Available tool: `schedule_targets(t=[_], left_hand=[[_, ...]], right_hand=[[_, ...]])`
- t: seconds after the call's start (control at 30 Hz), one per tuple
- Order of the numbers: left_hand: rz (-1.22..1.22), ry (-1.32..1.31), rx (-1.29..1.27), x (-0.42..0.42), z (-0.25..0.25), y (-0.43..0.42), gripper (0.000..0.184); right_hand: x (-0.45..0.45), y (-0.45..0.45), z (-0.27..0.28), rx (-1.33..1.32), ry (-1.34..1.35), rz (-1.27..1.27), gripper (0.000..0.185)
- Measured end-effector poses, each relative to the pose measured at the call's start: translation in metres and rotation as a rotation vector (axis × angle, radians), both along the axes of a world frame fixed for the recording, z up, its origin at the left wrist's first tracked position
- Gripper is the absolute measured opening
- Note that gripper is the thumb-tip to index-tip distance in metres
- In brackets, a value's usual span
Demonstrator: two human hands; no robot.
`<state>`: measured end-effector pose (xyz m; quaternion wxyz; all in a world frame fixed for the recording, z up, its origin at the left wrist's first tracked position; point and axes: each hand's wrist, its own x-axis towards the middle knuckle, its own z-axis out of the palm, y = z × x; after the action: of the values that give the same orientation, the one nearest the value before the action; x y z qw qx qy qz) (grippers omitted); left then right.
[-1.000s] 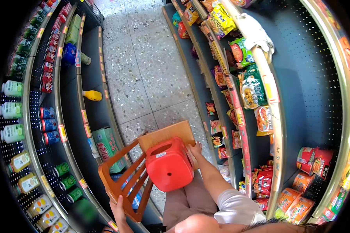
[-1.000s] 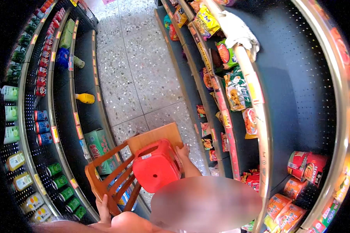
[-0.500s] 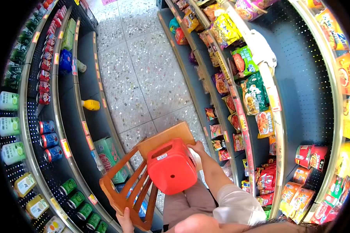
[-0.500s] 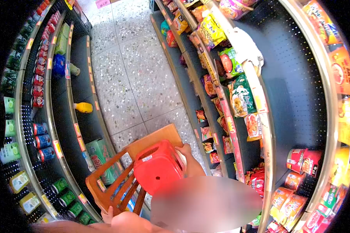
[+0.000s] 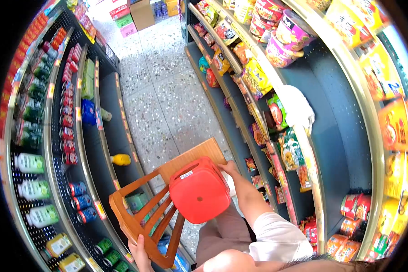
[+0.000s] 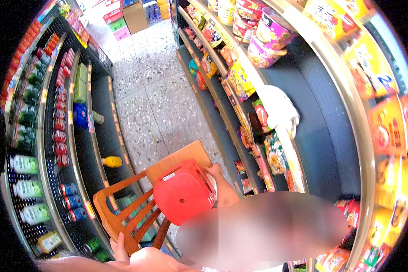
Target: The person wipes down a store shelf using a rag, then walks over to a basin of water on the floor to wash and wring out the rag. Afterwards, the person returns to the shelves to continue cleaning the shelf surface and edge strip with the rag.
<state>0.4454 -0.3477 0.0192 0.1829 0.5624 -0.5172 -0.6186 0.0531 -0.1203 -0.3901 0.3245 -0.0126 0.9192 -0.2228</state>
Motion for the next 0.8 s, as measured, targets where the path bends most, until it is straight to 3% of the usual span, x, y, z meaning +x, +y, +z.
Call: schedule_targets(t=[0.23, 0.4, 0.8], left_hand=[[0.005, -0.076, 0.032, -0.129, -0.028, -0.071, 0.042], [0.08, -0.142, 0.002, -0.195, -0.052, -0.1, 0.041], [0.091, -0.229, -0.004, -0.222, -0.078, -0.146, 0.047]], right_hand=[[-0.104, -0.057, -0.025, 0.005, -0.084, -0.041, 0.081], [-0.15, -0.092, -0.059, 0.048, -0.094, -0.028, 0.087], [-0.183, -0.135, -0.095, -0.004, -0.211, 0.047, 0.086]])
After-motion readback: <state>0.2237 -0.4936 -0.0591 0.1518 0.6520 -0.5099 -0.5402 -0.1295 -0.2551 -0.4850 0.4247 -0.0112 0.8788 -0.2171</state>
